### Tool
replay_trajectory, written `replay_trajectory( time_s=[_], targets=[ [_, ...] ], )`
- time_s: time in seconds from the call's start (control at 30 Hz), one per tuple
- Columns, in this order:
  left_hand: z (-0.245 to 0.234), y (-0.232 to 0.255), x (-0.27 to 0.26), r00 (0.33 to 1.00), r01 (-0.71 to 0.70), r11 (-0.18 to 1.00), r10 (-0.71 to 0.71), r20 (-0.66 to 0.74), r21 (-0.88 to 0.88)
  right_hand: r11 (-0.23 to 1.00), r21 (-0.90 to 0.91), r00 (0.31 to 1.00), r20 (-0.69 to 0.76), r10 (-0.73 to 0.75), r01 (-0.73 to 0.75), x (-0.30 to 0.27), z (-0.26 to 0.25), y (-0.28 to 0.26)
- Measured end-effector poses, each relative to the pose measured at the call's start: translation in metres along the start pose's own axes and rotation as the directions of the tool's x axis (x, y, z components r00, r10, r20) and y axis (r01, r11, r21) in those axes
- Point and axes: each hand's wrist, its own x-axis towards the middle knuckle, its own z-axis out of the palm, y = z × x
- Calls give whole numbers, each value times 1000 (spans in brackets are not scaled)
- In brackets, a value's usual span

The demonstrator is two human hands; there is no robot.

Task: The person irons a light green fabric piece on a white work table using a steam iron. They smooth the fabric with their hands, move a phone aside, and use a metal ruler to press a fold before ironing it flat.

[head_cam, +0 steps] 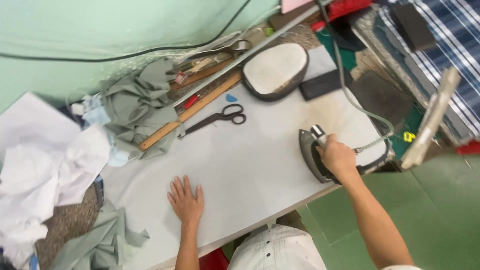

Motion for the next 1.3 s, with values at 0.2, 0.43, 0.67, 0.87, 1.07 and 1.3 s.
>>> replay_trajectory(
  time_s=[0.2,0.43,0.67,0.87,1.07,1.3],
  targets=[
    [5,-1,1,999,-21,1000,21,-27,9,991,-70,978,-168,-126,116,-19,45,25],
    [18,2,1,997,28,999,-26,-69,30,989,-107,960,-250,-128,104,35,14,71],
    [56,10,-6,958,101,994,-83,-276,50,997,-10,991,-108,74,-75,100,-104,116],
    [68,42,-11,967,225,974,-224,-117,-5,990,50,965,-226,137,-129,201,-137,158],
    [83,70,-21,966,159,985,-140,-215,72,974,-223,830,-550,-93,-39,300,-55,202],
    [57,70,-25,989,126,992,-124,-78,11,706,-535,191,-718,-670,465,186,20,55]
  ],
)
